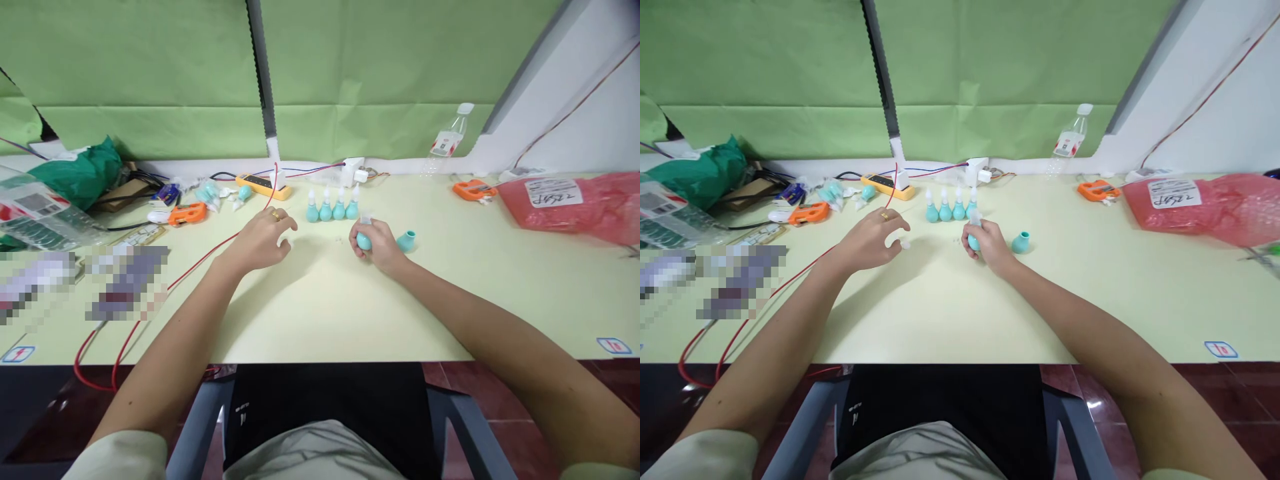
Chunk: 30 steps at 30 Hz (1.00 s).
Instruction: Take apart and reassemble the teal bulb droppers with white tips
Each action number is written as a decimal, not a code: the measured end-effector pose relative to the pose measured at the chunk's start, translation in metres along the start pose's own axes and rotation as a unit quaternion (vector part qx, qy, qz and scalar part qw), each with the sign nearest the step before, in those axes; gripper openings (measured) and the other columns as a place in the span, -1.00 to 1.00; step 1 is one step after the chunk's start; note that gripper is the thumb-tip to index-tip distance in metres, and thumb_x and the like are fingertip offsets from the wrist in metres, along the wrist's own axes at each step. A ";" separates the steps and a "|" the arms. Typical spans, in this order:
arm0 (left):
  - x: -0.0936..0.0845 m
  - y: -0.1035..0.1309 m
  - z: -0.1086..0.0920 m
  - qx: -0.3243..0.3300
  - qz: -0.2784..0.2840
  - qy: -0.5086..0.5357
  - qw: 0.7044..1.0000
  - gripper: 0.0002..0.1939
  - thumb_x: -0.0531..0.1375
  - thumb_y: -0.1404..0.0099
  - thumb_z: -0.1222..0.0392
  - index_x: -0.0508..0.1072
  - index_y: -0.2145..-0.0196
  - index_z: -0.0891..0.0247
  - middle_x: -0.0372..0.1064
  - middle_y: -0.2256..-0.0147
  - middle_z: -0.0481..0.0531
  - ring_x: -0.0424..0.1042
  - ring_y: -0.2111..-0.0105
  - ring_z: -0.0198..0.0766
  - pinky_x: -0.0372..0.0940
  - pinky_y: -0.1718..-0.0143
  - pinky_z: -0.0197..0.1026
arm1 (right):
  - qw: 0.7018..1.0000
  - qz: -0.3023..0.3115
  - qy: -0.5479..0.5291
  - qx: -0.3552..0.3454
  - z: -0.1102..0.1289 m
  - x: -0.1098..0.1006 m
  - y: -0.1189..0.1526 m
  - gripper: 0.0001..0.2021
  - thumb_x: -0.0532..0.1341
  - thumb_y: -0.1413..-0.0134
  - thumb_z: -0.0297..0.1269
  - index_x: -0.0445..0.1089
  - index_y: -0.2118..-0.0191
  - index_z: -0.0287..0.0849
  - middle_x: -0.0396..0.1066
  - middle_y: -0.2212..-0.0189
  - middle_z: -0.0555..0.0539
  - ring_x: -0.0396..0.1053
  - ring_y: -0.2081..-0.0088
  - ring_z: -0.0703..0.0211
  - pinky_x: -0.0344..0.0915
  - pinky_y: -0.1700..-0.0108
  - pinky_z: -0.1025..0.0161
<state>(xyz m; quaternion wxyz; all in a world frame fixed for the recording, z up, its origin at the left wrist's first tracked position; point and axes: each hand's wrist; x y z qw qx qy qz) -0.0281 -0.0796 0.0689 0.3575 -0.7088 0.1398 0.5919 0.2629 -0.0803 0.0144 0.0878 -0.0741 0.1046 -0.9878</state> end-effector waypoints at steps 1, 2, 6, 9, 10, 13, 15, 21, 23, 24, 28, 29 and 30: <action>-0.001 0.000 0.001 0.008 0.008 -0.011 1.000 -0.64 0.15 -0.26 0.23 0.51 0.01 0.25 0.46 0.06 0.22 0.34 0.00 0.09 0.26 -0.06 0.13 | 1.000 0.001 0.007 0.000 -0.001 0.001 0.000 -0.77 0.24 -0.13 -0.16 0.37 0.46 -0.19 0.34 0.60 -0.01 0.24 0.67 0.27 0.10 0.67 0.29; -0.001 0.001 0.002 0.012 0.015 -0.021 1.000 -0.65 0.16 -0.26 0.20 0.52 0.01 0.25 0.48 0.09 0.22 0.31 -0.01 0.12 0.23 -0.06 0.15 | 1.000 0.002 0.013 0.001 -0.001 0.001 0.000 -0.76 0.24 -0.13 -0.16 0.37 0.47 -0.19 0.34 0.60 -0.01 0.24 0.67 0.27 0.11 0.68 0.29; 0.012 -0.001 0.007 0.017 0.023 -0.036 0.999 -0.72 0.18 -0.26 0.20 0.55 0.09 0.24 0.53 0.19 0.22 0.28 -0.02 0.15 0.18 -0.01 0.17 | 0.999 0.016 0.029 0.009 0.000 0.004 0.004 -0.76 0.25 -0.12 -0.17 0.35 0.48 -0.18 0.34 0.60 0.01 0.25 0.66 0.28 0.12 0.68 0.31; 0.023 -0.003 0.009 0.017 0.012 -0.040 0.999 -0.82 0.15 -0.29 0.25 0.56 0.22 0.24 0.53 0.26 0.22 0.29 0.00 0.13 0.15 0.02 0.17 | 0.998 0.043 0.043 0.027 0.003 0.006 0.007 -0.77 0.24 -0.13 -0.18 0.35 0.47 -0.18 0.33 0.60 0.02 0.24 0.67 0.28 0.12 0.68 0.31; 0.025 -0.004 0.009 0.019 0.007 -0.037 0.999 -0.82 0.13 -0.31 0.27 0.55 0.27 0.24 0.53 0.29 0.21 0.30 0.01 0.12 0.14 0.03 0.17 | 0.997 0.054 0.048 0.035 0.003 0.006 0.009 -0.78 0.24 -0.13 -0.18 0.35 0.46 -0.18 0.32 0.60 0.02 0.24 0.67 0.28 0.12 0.68 0.31; 0.031 -0.006 0.000 0.019 -0.032 0.012 0.999 -0.78 0.08 -0.37 0.31 0.52 0.32 0.24 0.52 0.32 0.18 0.33 0.06 0.06 0.15 0.02 0.15 | 0.992 0.086 0.071 0.053 0.004 0.006 0.011 -0.80 0.23 -0.13 -0.17 0.36 0.43 -0.18 0.33 0.57 0.02 0.26 0.64 0.27 0.14 0.66 0.29; 0.034 -0.008 -0.012 0.001 -0.083 0.092 0.992 -0.79 0.07 -0.39 0.30 0.51 0.27 0.24 0.52 0.28 0.15 0.36 0.10 -0.02 0.20 0.00 0.11 | 0.988 0.099 0.111 0.046 0.004 0.006 0.012 -0.81 0.23 -0.13 -0.16 0.40 0.37 -0.19 0.36 0.52 0.00 0.28 0.59 0.25 0.17 0.61 0.28; 0.047 -0.012 -0.049 -0.092 -0.183 0.398 0.894 -0.90 0.17 -0.37 0.21 0.48 0.22 0.23 0.49 0.25 0.05 0.48 0.24 -0.23 0.37 0.11 -0.13 | 0.929 0.086 0.352 -0.080 -0.002 0.009 0.014 -0.83 0.24 -0.07 -0.21 0.40 0.44 -0.19 0.35 0.53 0.02 0.27 0.43 0.21 0.20 0.35 0.25; 0.050 -0.012 -0.055 -0.106 -0.183 0.452 0.867 -0.90 0.19 -0.36 0.19 0.48 0.21 0.24 0.48 0.26 0.05 0.50 0.24 -0.23 0.39 0.11 -0.14 | 0.912 0.088 0.390 -0.093 -0.003 0.012 0.016 -0.80 0.21 -0.08 -0.23 0.32 0.50 -0.18 0.27 0.57 0.05 0.20 0.46 0.25 0.15 0.36 0.26; 0.052 -0.012 -0.057 -0.109 -0.180 0.468 0.858 -0.89 0.20 -0.35 0.19 0.49 0.21 0.25 0.47 0.26 0.05 0.51 0.24 -0.23 0.40 0.11 -0.13 | 0.906 0.092 0.402 -0.097 -0.003 0.012 0.017 -0.79 0.20 -0.09 -0.24 0.29 0.51 -0.18 0.23 0.58 0.06 0.17 0.48 0.26 0.12 0.37 0.27; 0.057 -0.011 -0.058 -0.111 -0.164 0.498 0.844 -0.87 0.25 -0.32 0.16 0.53 0.23 0.26 0.46 0.24 0.06 0.52 0.25 -0.24 0.41 0.13 -0.13 | 0.892 0.094 0.429 -0.108 -0.003 0.014 0.019 -0.78 0.18 -0.07 -0.28 0.19 0.53 -0.16 0.17 0.60 0.08 0.13 0.49 0.28 0.07 0.38 0.27; 0.058 -0.011 -0.057 -0.116 -0.157 0.507 0.839 -0.85 0.27 -0.30 0.15 0.54 0.23 0.26 0.47 0.25 0.07 0.51 0.25 -0.23 0.41 0.13 -0.13 | 0.890 0.093 0.434 -0.109 -0.002 0.014 0.019 -0.79 0.18 -0.07 -0.29 0.18 0.53 -0.16 0.17 0.60 0.08 0.13 0.50 0.28 0.06 0.39 0.27; 0.058 -0.011 -0.057 -0.124 -0.147 0.519 0.833 -0.83 0.30 -0.28 0.13 0.54 0.22 0.26 0.48 0.26 0.07 0.51 0.25 -0.23 0.41 0.13 -0.13 | 0.887 0.093 0.438 -0.112 -0.002 0.014 0.019 -0.79 0.18 -0.06 -0.30 0.18 0.53 -0.16 0.16 0.61 0.09 0.13 0.50 0.28 0.05 0.39 0.26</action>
Point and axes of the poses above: each hand's wrist, its own y-axis away from the middle knuckle, its own x-axis out of the palm, z = x × y
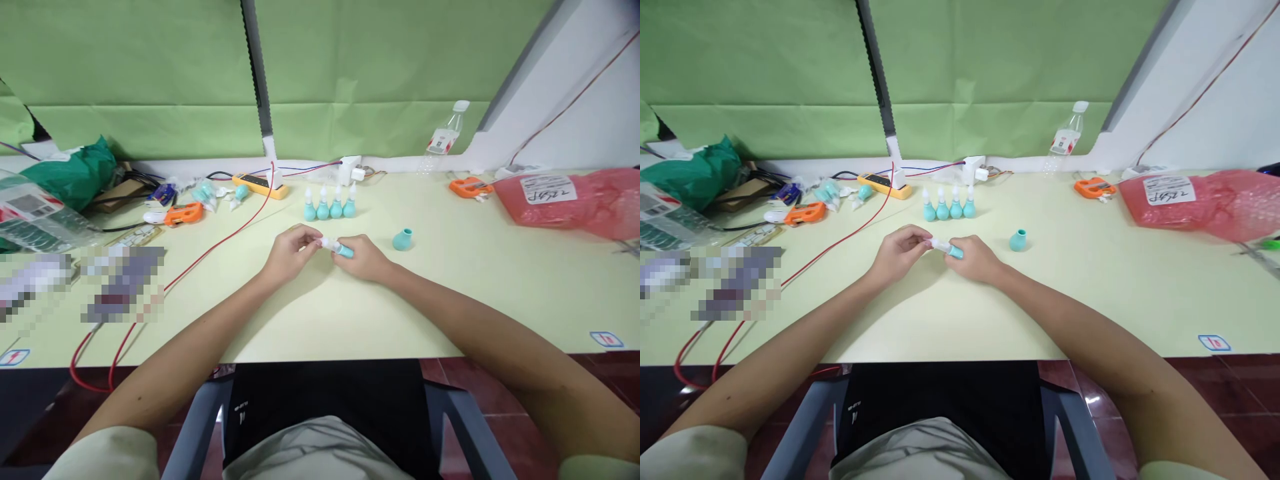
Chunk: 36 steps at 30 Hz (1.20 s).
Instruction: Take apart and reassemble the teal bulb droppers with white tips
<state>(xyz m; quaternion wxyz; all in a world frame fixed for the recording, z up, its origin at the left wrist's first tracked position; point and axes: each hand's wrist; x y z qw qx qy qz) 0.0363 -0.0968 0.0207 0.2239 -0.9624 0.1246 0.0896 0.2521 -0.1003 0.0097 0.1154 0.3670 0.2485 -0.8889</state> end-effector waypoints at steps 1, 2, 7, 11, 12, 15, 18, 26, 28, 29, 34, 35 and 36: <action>0.000 0.000 0.000 -0.018 0.006 0.014 1.000 -0.80 0.32 -0.26 0.12 0.54 0.21 0.27 0.50 0.27 0.07 0.52 0.25 -0.22 0.41 0.13 -0.13 | 1.000 0.000 0.005 -0.004 0.000 0.000 0.000 -0.80 0.18 -0.06 -0.31 0.17 0.53 -0.15 0.16 0.61 0.09 0.13 0.51 0.28 0.04 0.40 0.26; 0.000 0.000 0.000 -0.036 0.011 0.031 0.999 -0.77 0.34 -0.24 0.10 0.54 0.19 0.27 0.51 0.27 0.07 0.53 0.25 -0.22 0.41 0.12 -0.13 | 1.000 -0.001 0.011 -0.008 -0.001 0.000 0.000 -0.80 0.18 -0.05 -0.32 0.17 0.53 -0.15 0.16 0.61 0.09 0.13 0.51 0.28 0.04 0.40 0.26; 0.001 -0.001 -0.005 -0.088 0.026 0.107 0.990 -0.68 0.37 -0.21 0.03 0.50 0.21 0.31 0.55 0.31 0.08 0.56 0.31 -0.20 0.44 0.14 -0.08 | 0.999 0.003 0.025 -0.022 -0.003 0.001 -0.001 -0.81 0.19 -0.07 -0.32 0.19 0.52 -0.14 0.19 0.60 0.08 0.16 0.50 0.26 0.06 0.38 0.25; 0.003 -0.002 -0.009 -0.128 -0.002 0.152 0.980 -0.68 0.42 -0.15 0.07 0.45 0.29 0.32 0.56 0.30 0.11 0.57 0.28 -0.19 0.44 0.10 -0.04 | 0.999 -0.036 -0.013 -0.028 -0.006 -0.005 -0.006 -0.82 0.22 -0.12 -0.21 0.30 0.44 -0.15 0.34 0.50 0.01 0.26 0.42 0.18 0.15 0.30 0.24; 0.003 -0.002 -0.009 -0.134 -0.014 0.162 0.978 -0.69 0.43 -0.14 0.10 0.44 0.32 0.32 0.56 0.27 0.13 0.57 0.28 -0.19 0.44 0.10 -0.04 | 0.997 -0.064 -0.029 -0.021 -0.008 -0.008 -0.008 -0.83 0.23 -0.13 -0.19 0.34 0.40 -0.15 0.38 0.45 -0.01 0.29 0.38 0.16 0.18 0.26 0.24; 0.003 -0.003 -0.007 -0.136 -0.037 0.186 0.972 -0.72 0.43 -0.12 0.16 0.41 0.36 0.31 0.54 0.24 0.12 0.58 0.27 -0.20 0.45 0.11 -0.05 | 0.986 -0.160 -0.049 0.026 -0.016 -0.018 -0.013 -0.84 0.25 -0.10 -0.18 0.39 0.35 -0.16 0.42 0.40 -0.04 0.32 0.32 0.10 0.22 0.20 0.21; 0.004 -0.004 -0.004 -0.135 -0.039 0.189 0.972 -0.72 0.42 -0.12 0.19 0.44 0.29 0.30 0.51 0.31 0.05 0.57 0.31 -0.23 0.46 0.15 -0.07 | 0.981 -0.181 -0.026 0.060 -0.027 -0.024 -0.017 -0.89 0.24 -0.05 -0.24 0.44 0.33 -0.16 0.46 0.38 -0.05 0.36 0.29 0.07 0.24 0.17 0.20; 0.008 -0.003 -0.002 -0.168 -0.046 0.154 0.973 -0.78 0.38 -0.13 0.21 0.49 0.28 0.30 0.49 0.36 0.02 0.54 0.34 -0.23 0.45 0.18 -0.08 | 0.995 -0.056 0.045 0.066 -0.035 -0.009 -0.034 -0.83 0.23 -0.07 -0.24 0.43 0.48 -0.18 0.48 0.46 -0.05 0.34 0.37 0.14 0.16 0.28 0.23; 0.007 -0.003 -0.001 -0.171 -0.044 0.149 0.973 -0.78 0.38 -0.13 0.21 0.49 0.28 0.30 0.48 0.36 0.02 0.54 0.34 -0.23 0.45 0.18 -0.08 | 0.994 -0.048 0.070 0.064 -0.034 -0.005 -0.038 -0.81 0.23 -0.06 -0.24 0.39 0.51 -0.18 0.45 0.50 -0.04 0.30 0.40 0.16 0.13 0.31 0.24; 0.007 -0.003 -0.001 -0.172 -0.044 0.149 0.973 -0.79 0.37 -0.13 0.21 0.49 0.28 0.30 0.48 0.36 0.01 0.55 0.34 -0.23 0.46 0.18 -0.08 | 0.994 -0.046 0.081 0.064 -0.034 -0.004 -0.040 -0.80 0.23 -0.06 -0.24 0.37 0.53 -0.18 0.42 0.53 -0.03 0.28 0.42 0.17 0.12 0.32 0.24; 0.007 -0.004 0.000 -0.171 -0.047 0.151 0.972 -0.80 0.36 -0.14 0.23 0.48 0.28 0.31 0.47 0.37 0.01 0.55 0.34 -0.23 0.46 0.18 -0.09 | 0.992 -0.039 0.108 0.057 -0.038 -0.003 -0.041 -0.79 0.22 -0.07 -0.24 0.33 0.54 -0.17 0.40 0.54 -0.03 0.23 0.44 0.19 0.09 0.34 0.24; 0.007 -0.004 -0.001 -0.171 -0.046 0.151 0.972 -0.81 0.36 -0.14 0.24 0.48 0.28 0.31 0.48 0.37 0.01 0.55 0.34 -0.23 0.45 0.18 -0.09 | 0.991 -0.037 0.112 0.059 -0.038 -0.003 -0.041 -0.79 0.22 -0.06 -0.24 0.34 0.54 -0.17 0.41 0.53 -0.04 0.23 0.44 0.19 0.09 0.33 0.24; 0.008 -0.004 -0.001 -0.171 -0.047 0.152 0.972 -0.81 0.35 -0.14 0.24 0.48 0.28 0.30 0.48 0.37 0.01 0.55 0.34 -0.23 0.45 0.18 -0.09 | 0.991 -0.035 0.116 0.063 -0.038 -0.003 -0.042 -0.80 0.22 -0.06 -0.25 0.35 0.53 -0.17 0.42 0.53 -0.05 0.24 0.44 0.18 0.09 0.33 0.24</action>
Point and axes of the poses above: each hand's wrist, its own y-axis away from the middle knuckle, its own x-axis out of the palm, z = x × y
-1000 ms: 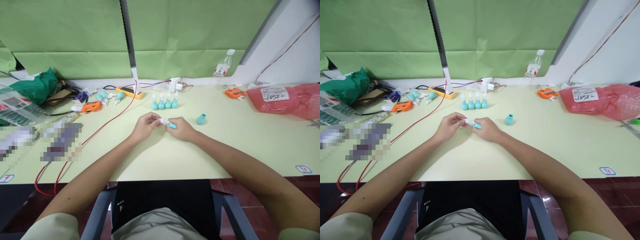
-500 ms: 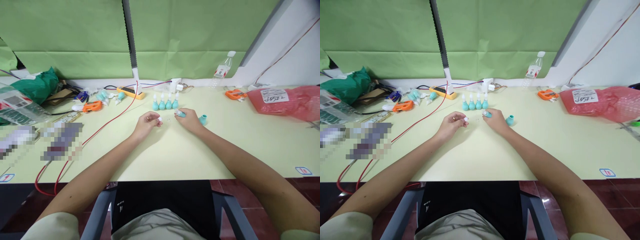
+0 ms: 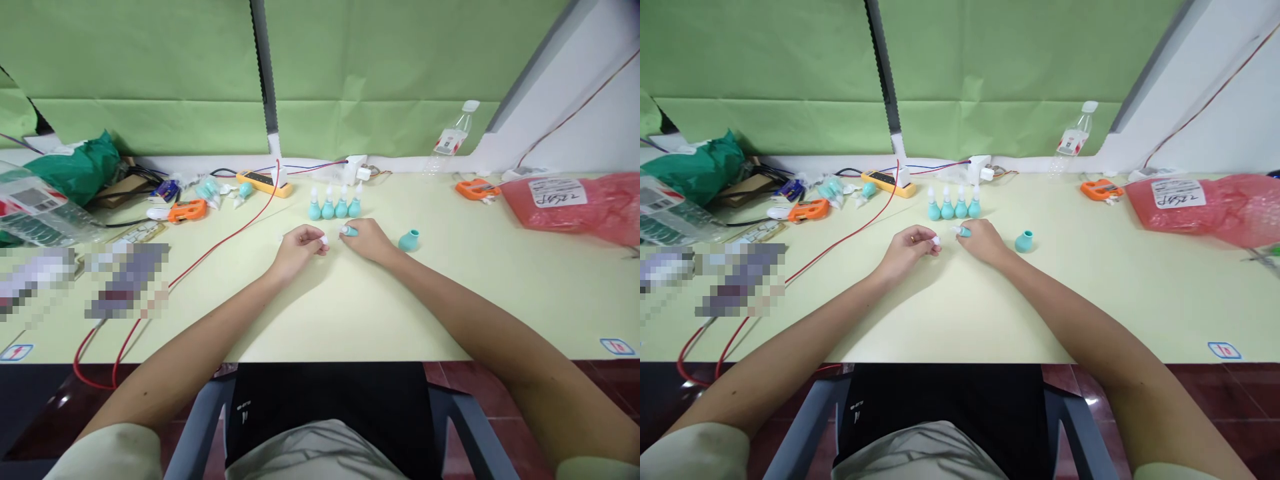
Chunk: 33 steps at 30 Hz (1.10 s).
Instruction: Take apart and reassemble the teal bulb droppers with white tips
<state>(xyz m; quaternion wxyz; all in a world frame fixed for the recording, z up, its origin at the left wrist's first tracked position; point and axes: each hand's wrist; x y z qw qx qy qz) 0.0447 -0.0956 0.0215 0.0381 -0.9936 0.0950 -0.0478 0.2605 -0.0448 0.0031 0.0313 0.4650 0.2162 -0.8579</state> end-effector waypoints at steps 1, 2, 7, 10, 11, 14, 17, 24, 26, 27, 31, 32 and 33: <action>0.000 0.000 0.000 0.000 0.000 0.001 1.000 -0.82 0.35 -0.14 0.25 0.48 0.28 0.30 0.48 0.37 0.01 0.55 0.34 -0.23 0.46 0.18 -0.09 | 1.000 0.002 0.003 0.004 0.000 0.000 0.000 -0.80 0.23 -0.06 -0.25 0.35 0.53 -0.17 0.42 0.52 -0.05 0.24 0.43 0.18 0.09 0.33 0.24; 0.000 0.001 -0.001 0.000 -0.001 0.001 1.000 -0.82 0.35 -0.14 0.25 0.48 0.28 0.30 0.48 0.37 0.02 0.55 0.34 -0.23 0.46 0.18 -0.08 | 1.000 0.003 0.004 0.006 0.000 0.000 -0.001 -0.81 0.23 -0.06 -0.25 0.35 0.53 -0.17 0.42 0.53 -0.05 0.25 0.43 0.17 0.09 0.33 0.24; 0.000 0.001 0.000 0.002 -0.002 0.001 1.000 -0.81 0.36 -0.14 0.23 0.48 0.28 0.30 0.48 0.37 0.02 0.54 0.34 -0.23 0.46 0.18 -0.08 | 1.000 0.005 -0.004 0.004 0.002 -0.002 -0.002 -0.80 0.22 -0.05 -0.25 0.33 0.54 -0.17 0.39 0.54 -0.04 0.25 0.43 0.17 0.09 0.33 0.24; 0.000 0.001 -0.001 0.000 -0.003 0.000 1.000 -0.80 0.37 -0.13 0.23 0.48 0.29 0.29 0.48 0.37 0.02 0.54 0.34 -0.23 0.46 0.18 -0.08 | 1.000 0.009 -0.016 0.011 0.003 -0.004 -0.001 -0.79 0.23 -0.03 -0.26 0.33 0.56 -0.17 0.36 0.57 -0.03 0.24 0.43 0.18 0.09 0.34 0.24; 0.000 0.001 -0.001 -0.001 -0.003 -0.001 1.000 -0.80 0.37 -0.13 0.23 0.48 0.29 0.29 0.48 0.37 0.02 0.54 0.34 -0.23 0.46 0.18 -0.08 | 1.000 0.012 -0.019 0.012 0.004 -0.004 -0.001 -0.79 0.23 -0.03 -0.26 0.32 0.56 -0.17 0.36 0.57 -0.03 0.24 0.43 0.18 0.09 0.35 0.24; 0.001 0.001 -0.001 0.000 -0.004 -0.005 1.000 -0.82 0.36 -0.14 0.24 0.48 0.29 0.29 0.48 0.37 0.02 0.54 0.34 -0.23 0.45 0.18 -0.09 | 0.999 0.019 -0.025 0.014 0.004 -0.004 -0.002 -0.80 0.23 -0.02 -0.28 0.33 0.57 -0.18 0.36 0.57 -0.02 0.25 0.44 0.19 0.10 0.34 0.24; 0.000 0.000 0.000 0.001 -0.005 -0.002 1.000 -0.82 0.36 -0.15 0.24 0.48 0.29 0.30 0.48 0.36 0.02 0.54 0.35 -0.23 0.45 0.18 -0.08 | 0.999 0.012 -0.045 0.022 0.003 -0.004 -0.002 -0.81 0.24 -0.02 -0.28 0.36 0.56 -0.19 0.38 0.56 -0.02 0.26 0.43 0.19 0.12 0.34 0.24; 0.000 0.002 -0.001 0.026 0.025 0.076 0.996 -0.67 0.45 -0.14 0.11 0.51 0.22 0.34 0.54 0.29 0.10 0.58 0.27 -0.22 0.44 0.00 0.00 | 0.941 -0.073 -0.325 0.051 0.028 -0.022 0.020 -0.77 0.33 -0.07 -0.12 0.53 0.30 -0.21 0.41 0.51 0.00 0.31 0.48 0.20 0.29 0.38 0.22; 0.001 0.004 -0.003 0.034 0.042 0.100 0.994 -0.63 0.48 -0.11 0.07 0.53 0.23 0.34 0.55 0.28 0.10 0.57 0.26 -0.23 0.43 -0.01 -0.01 | 0.925 -0.072 -0.371 0.034 0.042 -0.027 0.031 -0.76 0.34 -0.08 -0.10 0.53 0.28 -0.19 0.44 0.49 -0.03 0.32 0.51 0.21 0.31 0.42 0.20; 0.002 0.005 -0.004 0.037 0.051 0.109 0.992 -0.63 0.49 -0.09 0.06 0.53 0.24 0.33 0.56 0.27 0.10 0.57 0.26 -0.23 0.44 -0.01 -0.01 | 0.922 -0.071 -0.380 0.026 0.049 -0.029 0.036 -0.75 0.35 -0.09 -0.08 0.53 0.28 -0.18 0.46 0.47 -0.04 0.32 0.51 0.21 0.31 0.43 0.20; 0.003 0.008 -0.006 0.054 0.087 0.116 0.988 -0.66 0.47 -0.13 0.04 0.54 0.25 0.30 0.58 0.25 0.10 0.58 0.25 -0.21 0.44 0.01 -0.01 | 0.921 -0.051 -0.387 0.011 0.064 -0.031 0.046 -0.73 0.40 -0.07 -0.02 0.56 0.29 -0.15 0.47 0.47 -0.05 0.31 0.52 0.21 0.29 0.47 0.19; 0.003 0.009 -0.006 0.059 0.092 0.114 0.987 -0.67 0.47 -0.15 0.04 0.54 0.25 0.29 0.59 0.25 0.10 0.58 0.25 -0.21 0.44 0.02 -0.01 | 0.918 -0.044 -0.393 0.009 0.065 -0.031 0.046 -0.72 0.40 -0.07 -0.02 0.56 0.29 -0.15 0.48 0.45 -0.06 0.32 0.52 0.21 0.29 0.47 0.19; 0.003 0.009 -0.006 0.065 0.095 0.113 0.987 -0.68 0.46 -0.16 0.04 0.55 0.25 0.29 0.59 0.26 0.10 0.57 0.25 -0.21 0.44 0.02 0.00 | 0.915 -0.036 -0.402 0.008 0.065 -0.030 0.045 -0.71 0.41 -0.06 -0.02 0.57 0.29 -0.16 0.49 0.43 -0.07 0.32 0.51 0.22 0.30 0.47 0.19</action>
Point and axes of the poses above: each hand's wrist, its own y-axis away from the middle knuckle, its own x-axis out of the palm, z = x × y
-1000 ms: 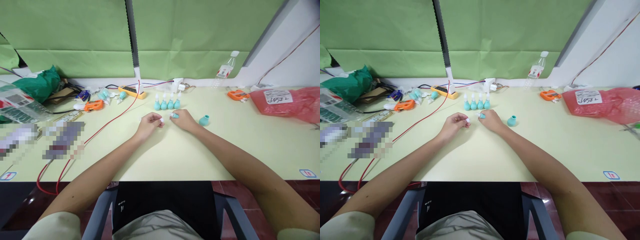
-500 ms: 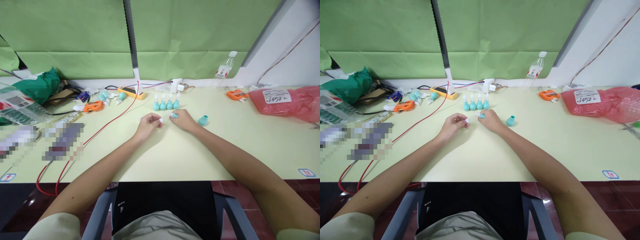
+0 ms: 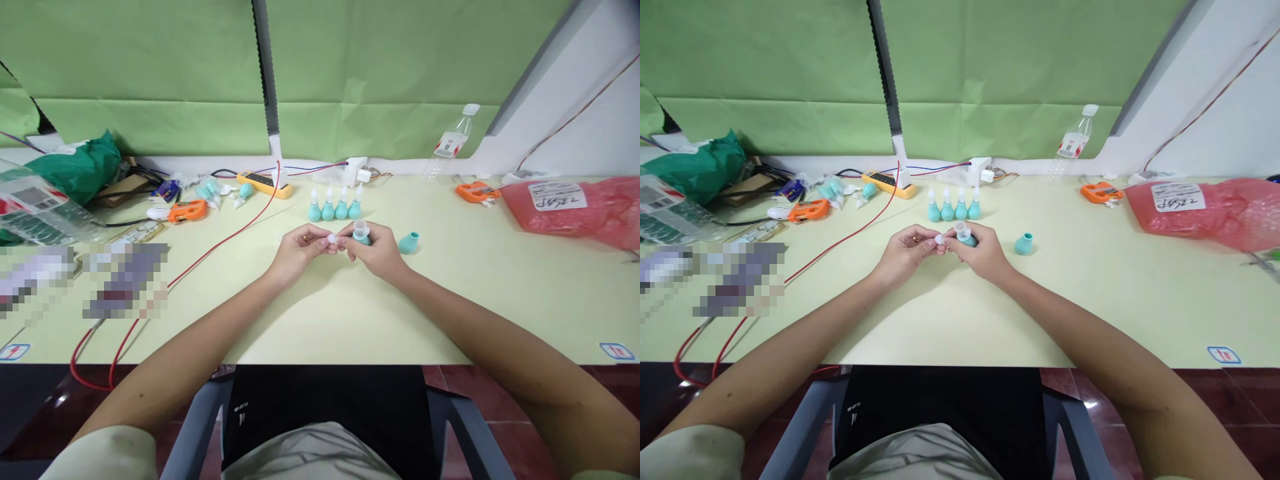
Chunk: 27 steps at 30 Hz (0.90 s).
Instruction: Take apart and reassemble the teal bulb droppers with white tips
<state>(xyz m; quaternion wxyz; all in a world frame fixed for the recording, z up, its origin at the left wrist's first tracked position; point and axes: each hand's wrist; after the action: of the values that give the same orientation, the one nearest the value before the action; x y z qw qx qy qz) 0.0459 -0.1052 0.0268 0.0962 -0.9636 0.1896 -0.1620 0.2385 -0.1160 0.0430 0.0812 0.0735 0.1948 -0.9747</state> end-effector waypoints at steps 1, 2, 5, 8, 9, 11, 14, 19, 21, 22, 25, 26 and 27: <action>0.000 0.000 0.000 0.004 0.005 0.000 1.000 -0.69 0.46 -0.17 0.05 0.55 0.25 0.29 0.59 0.27 0.09 0.57 0.26 -0.21 0.45 0.03 0.00 | 1.000 0.007 -0.010 0.004 0.000 0.000 -0.001 -0.71 0.41 -0.05 -0.01 0.57 0.29 -0.16 0.49 0.42 -0.08 0.32 0.52 0.22 0.31 0.48 0.18; 0.000 0.000 0.000 0.007 0.009 0.002 1.000 -0.69 0.46 -0.17 0.05 0.55 0.25 0.29 0.58 0.27 0.09 0.57 0.26 -0.21 0.45 0.03 0.00 | 1.000 0.011 -0.018 0.007 -0.001 -0.001 -0.001 -0.70 0.42 -0.04 -0.01 0.56 0.30 -0.17 0.49 0.42 -0.07 0.32 0.52 0.22 0.31 0.48 0.18; 0.000 0.001 -0.002 0.004 0.019 0.003 1.000 -0.68 0.46 -0.16 0.03 0.56 0.25 0.28 0.58 0.28 0.09 0.57 0.27 -0.20 0.45 0.03 0.02 | 1.000 0.012 -0.024 0.012 0.001 -0.002 -0.001 -0.69 0.43 -0.01 0.00 0.54 0.32 -0.16 0.46 0.46 -0.05 0.31 0.54 0.23 0.31 0.49 0.19; 0.000 0.001 -0.003 0.003 0.019 -0.003 1.000 -0.66 0.47 -0.14 0.00 0.56 0.25 0.28 0.58 0.28 0.09 0.57 0.27 -0.19 0.45 0.02 0.03 | 1.000 0.004 0.007 -0.002 0.005 -0.001 0.002 -0.71 0.41 -0.04 -0.01 0.53 0.33 -0.15 0.46 0.46 -0.04 0.30 0.53 0.24 0.28 0.49 0.20; 0.001 0.001 -0.003 0.004 0.019 -0.006 1.000 -0.66 0.47 -0.14 0.00 0.57 0.25 0.28 0.58 0.28 0.09 0.57 0.27 -0.19 0.45 0.02 0.03 | 1.000 0.003 0.017 -0.008 0.006 -0.001 0.002 -0.72 0.41 -0.06 -0.01 0.53 0.34 -0.15 0.47 0.46 -0.04 0.30 0.53 0.24 0.27 0.49 0.21; 0.000 0.001 -0.003 0.008 0.019 -0.011 1.000 -0.67 0.46 -0.16 0.01 0.57 0.24 0.29 0.58 0.27 0.10 0.58 0.27 -0.19 0.45 0.02 0.02 | 1.000 0.002 0.027 -0.015 0.007 0.000 0.003 -0.74 0.40 -0.07 -0.04 0.52 0.35 -0.15 0.46 0.48 -0.03 0.29 0.54 0.25 0.25 0.49 0.21; -0.001 0.001 -0.002 0.017 0.026 -0.017 0.999 -0.71 0.44 -0.20 0.05 0.57 0.24 0.30 0.59 0.24 0.12 0.58 0.27 -0.19 0.46 0.03 0.01 | 1.000 0.013 0.012 -0.004 0.006 -0.001 0.001 -0.74 0.42 -0.05 -0.06 0.51 0.35 -0.16 0.44 0.50 -0.01 0.28 0.56 0.26 0.23 0.50 0.23; -0.003 0.000 0.001 0.023 0.030 -0.018 0.999 -0.72 0.43 -0.22 0.08 0.57 0.23 0.33 0.59 0.23 0.13 0.59 0.28 -0.19 0.47 0.06 -0.01 | 0.997 0.041 -0.046 0.043 0.004 -0.003 -0.003 -0.68 0.48 0.04 -0.06 0.50 0.34 -0.20 0.45 0.48 -0.01 0.30 0.58 0.29 0.24 0.53 0.24; -0.004 0.000 0.001 0.017 0.028 -0.013 0.999 -0.71 0.44 -0.20 0.08 0.57 0.23 0.32 0.59 0.25 0.12 0.58 0.29 -0.21 0.47 0.07 -0.02 | 0.996 0.044 -0.051 0.053 0.004 -0.004 -0.004 -0.67 0.49 0.06 -0.07 0.49 0.33 -0.22 0.44 0.50 0.01 0.30 0.59 0.30 0.23 0.54 0.25; -0.004 0.000 0.001 0.014 0.027 -0.011 0.999 -0.71 0.45 -0.19 0.07 0.57 0.23 0.32 0.59 0.26 0.12 0.58 0.30 -0.21 0.47 0.07 -0.02 | 0.996 0.044 -0.054 0.057 0.004 -0.004 -0.005 -0.66 0.50 0.08 -0.07 0.48 0.33 -0.22 0.43 0.51 0.02 0.29 0.60 0.31 0.23 0.54 0.26; -0.003 0.000 -0.001 0.014 0.026 -0.020 0.999 -0.71 0.45 -0.19 0.07 0.58 0.23 0.32 0.59 0.28 0.11 0.57 0.30 -0.22 0.47 0.07 -0.03 | 0.994 0.049 -0.072 0.070 0.004 -0.004 -0.006 -0.64 0.51 0.11 -0.07 0.48 0.31 -0.22 0.46 0.48 -0.01 0.31 0.57 0.29 0.26 0.55 0.26; -0.003 0.000 -0.002 0.018 0.026 -0.026 0.999 -0.71 0.44 -0.19 0.07 0.58 0.24 0.32 0.59 0.28 0.11 0.57 0.30 -0.22 0.47 0.07 -0.03 | 0.992 0.052 -0.082 0.075 0.004 -0.003 -0.006 -0.63 0.52 0.12 -0.07 0.49 0.30 -0.22 0.48 0.46 -0.03 0.34 0.54 0.26 0.27 0.55 0.26; -0.003 0.000 -0.003 0.022 0.026 -0.034 0.999 -0.72 0.44 -0.20 0.08 0.59 0.24 0.32 0.59 0.28 0.11 0.57 0.31 -0.22 0.47 0.08 -0.03 | 0.991 0.055 -0.094 0.080 0.004 -0.003 -0.006 -0.63 0.52 0.13 -0.07 0.50 0.30 -0.22 0.49 0.45 -0.05 0.36 0.50 0.23 0.29 0.55 0.26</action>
<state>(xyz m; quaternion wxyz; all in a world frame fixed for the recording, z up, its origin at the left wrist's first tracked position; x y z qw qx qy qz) 0.0421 -0.1049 0.0290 0.1281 -0.9610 0.2074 -0.1307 0.2399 -0.1117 0.0490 0.1467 -0.0016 0.1032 -0.9838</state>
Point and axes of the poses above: each hand's wrist, its own y-axis away from the middle knuckle, its own x-axis out of the palm, z = x × y
